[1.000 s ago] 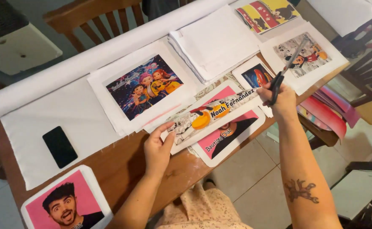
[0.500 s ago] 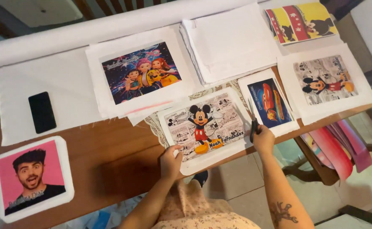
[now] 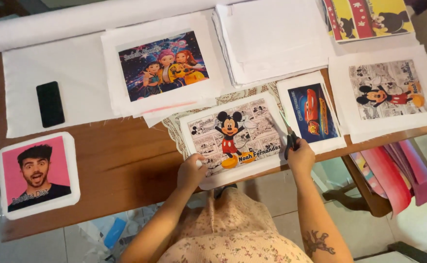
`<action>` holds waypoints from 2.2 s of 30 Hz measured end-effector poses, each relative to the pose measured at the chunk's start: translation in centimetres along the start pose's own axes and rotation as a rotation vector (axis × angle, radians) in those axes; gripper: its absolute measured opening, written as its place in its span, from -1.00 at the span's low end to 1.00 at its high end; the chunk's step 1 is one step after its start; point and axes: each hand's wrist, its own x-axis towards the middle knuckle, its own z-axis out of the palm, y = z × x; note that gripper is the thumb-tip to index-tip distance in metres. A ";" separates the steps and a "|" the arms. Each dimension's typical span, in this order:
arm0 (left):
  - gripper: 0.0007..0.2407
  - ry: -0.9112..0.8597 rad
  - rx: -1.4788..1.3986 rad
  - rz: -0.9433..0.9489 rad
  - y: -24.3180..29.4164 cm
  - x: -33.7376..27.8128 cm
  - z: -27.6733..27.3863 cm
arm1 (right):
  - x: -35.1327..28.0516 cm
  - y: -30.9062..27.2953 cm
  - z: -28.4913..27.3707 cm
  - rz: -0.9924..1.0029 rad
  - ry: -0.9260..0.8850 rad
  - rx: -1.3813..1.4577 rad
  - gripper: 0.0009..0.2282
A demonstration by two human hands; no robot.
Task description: Cutting out printed graphic designs from a sheet of paper using scissors.
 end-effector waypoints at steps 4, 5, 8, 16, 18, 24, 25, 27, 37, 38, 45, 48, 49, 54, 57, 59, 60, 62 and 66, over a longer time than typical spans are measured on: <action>-0.83 0.012 0.108 0.077 -0.2 0.3 0.3 | 0.3 0.6 0.4 -0.005 -0.009 0.023 -0.81; -0.84 0.011 0.146 0.096 -0.1 0.4 0.4 | 0.5 0.7 0.5 -0.008 -0.010 0.038 -0.82; -0.83 0.016 0.191 0.117 -0.1 0.3 0.4 | 1.3 1.7 1.3 -0.025 -0.004 0.051 -0.82; -0.87 0.026 0.171 0.141 0.1 -0.3 0.4 | 0.7 0.7 0.4 -0.027 -0.009 0.108 -0.80; -0.85 0.032 0.154 0.141 -0.3 -0.2 0.6 | 0.6 0.8 0.5 -0.029 -0.013 0.113 -0.79; -0.88 0.047 0.112 0.138 -0.9 0.0 1.3 | 1.1 1.5 0.8 -0.032 -0.015 0.155 -0.82; -0.87 0.045 0.115 0.133 -1.1 0.0 1.4 | 1.1 1.5 0.8 -0.034 -0.016 0.148 -0.82; -0.87 0.038 0.118 0.126 -1.2 0.1 1.4 | 1.0 1.3 0.5 -0.033 -0.018 0.138 -0.82; -0.88 -0.034 0.179 0.066 0.3 -0.7 0.4 | 0.5 0.5 0.0 -0.011 -0.049 0.182 -0.84; -0.89 -0.041 0.183 0.062 0.4 -0.7 0.4 | 0.5 0.6 0.1 -0.017 -0.045 0.181 -0.85; -0.87 -0.045 0.221 0.081 0.6 -0.8 0.2 | 0.5 0.7 0.1 -0.034 -0.032 0.169 -0.86; -0.85 -0.097 0.269 0.036 0.9 -0.5 0.2 | 0.2 0.2 -0.1 -0.053 -0.040 0.169 -0.87; -0.85 -0.102 0.263 0.037 0.7 -0.3 0.3 | 0.3 0.3 0.0 -0.052 -0.043 0.163 -0.88; -0.84 -0.137 0.218 0.000 1.6 -0.9 -0.5 | 0.7 1.0 0.5 -0.055 -0.038 0.151 -0.90; -0.85 -0.119 0.200 0.000 2.5 -1.6 -1.3 | 0.6 0.8 0.2 -0.055 -0.049 0.149 -0.92; -0.86 -0.152 0.148 0.039 2.9 -2.0 -1.9 | 0.9 0.9 0.2 -0.055 -0.064 0.138 -0.91; -0.86 -0.152 0.149 0.040 3.0 -2.1 -2.2 | 0.9 1.0 0.3 -0.055 -0.063 0.139 -0.91; -0.73 -0.225 0.102 0.037 3.2 -2.2 -2.7 | 1.0 1.1 0.4 -0.051 -0.063 0.137 -0.88; -0.44 -0.301 0.077 0.013 2.8 -2.4 -3.2 | 1.6 2.2 0.8 -0.043 -0.163 0.089 -0.88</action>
